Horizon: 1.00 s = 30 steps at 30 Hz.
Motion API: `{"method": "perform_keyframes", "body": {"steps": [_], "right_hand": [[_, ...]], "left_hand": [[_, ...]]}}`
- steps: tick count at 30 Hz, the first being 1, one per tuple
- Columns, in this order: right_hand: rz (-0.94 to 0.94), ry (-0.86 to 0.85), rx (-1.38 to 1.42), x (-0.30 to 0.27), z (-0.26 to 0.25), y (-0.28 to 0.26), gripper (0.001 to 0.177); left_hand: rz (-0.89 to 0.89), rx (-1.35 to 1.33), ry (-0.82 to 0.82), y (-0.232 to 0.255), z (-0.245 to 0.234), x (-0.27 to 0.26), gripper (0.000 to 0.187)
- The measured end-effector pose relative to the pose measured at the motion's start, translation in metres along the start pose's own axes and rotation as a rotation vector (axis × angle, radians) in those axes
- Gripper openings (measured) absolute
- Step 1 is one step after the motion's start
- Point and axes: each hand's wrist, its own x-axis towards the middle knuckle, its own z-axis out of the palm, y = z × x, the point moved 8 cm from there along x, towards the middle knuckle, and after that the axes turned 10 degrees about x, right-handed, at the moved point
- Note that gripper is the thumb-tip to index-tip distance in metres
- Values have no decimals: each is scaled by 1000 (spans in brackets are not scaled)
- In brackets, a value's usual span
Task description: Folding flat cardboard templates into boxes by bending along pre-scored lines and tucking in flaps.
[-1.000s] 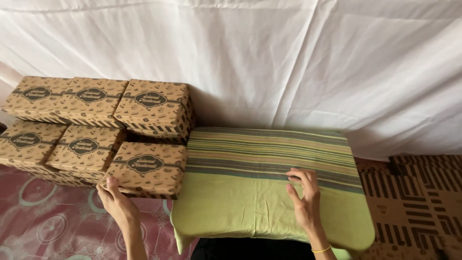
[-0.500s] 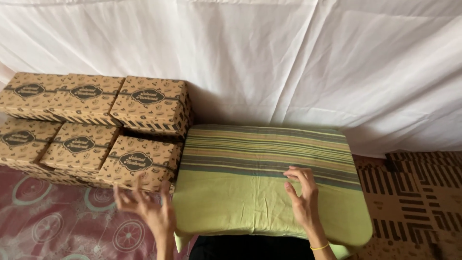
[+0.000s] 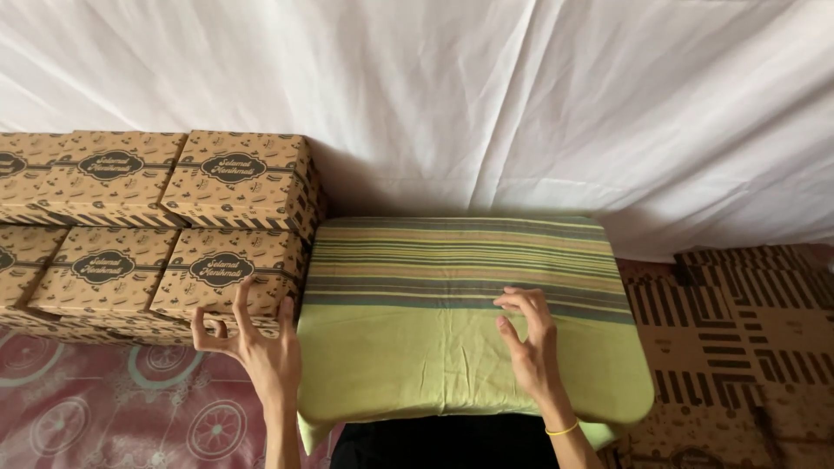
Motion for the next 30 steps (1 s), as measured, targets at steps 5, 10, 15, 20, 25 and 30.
{"method": "perform_keyframes", "body": {"steps": [5, 10, 15, 20, 25, 30], "right_hand": [[-14, 16, 0, -2, -1, 5, 48], [9, 17, 40, 1, -1, 5, 43], [-5, 77, 136, 2, -7, -8, 43], [9, 133, 201, -1, -12, 0, 34], [32, 163, 374, -5, -37, 12, 24], [110, 472, 433, -35, -154, 47, 24]], "left_hand": [[108, 137, 29, 9, -6, -12, 61], [244, 170, -17, 49, -3, -43, 46], [347, 476, -516, 19, 78, -66, 50], [430, 589, -483, 36, 63, -68, 53], [451, 522, -326, 36, 62, -69, 48], [424, 605, -433, 24, 72, -70, 53]]}}
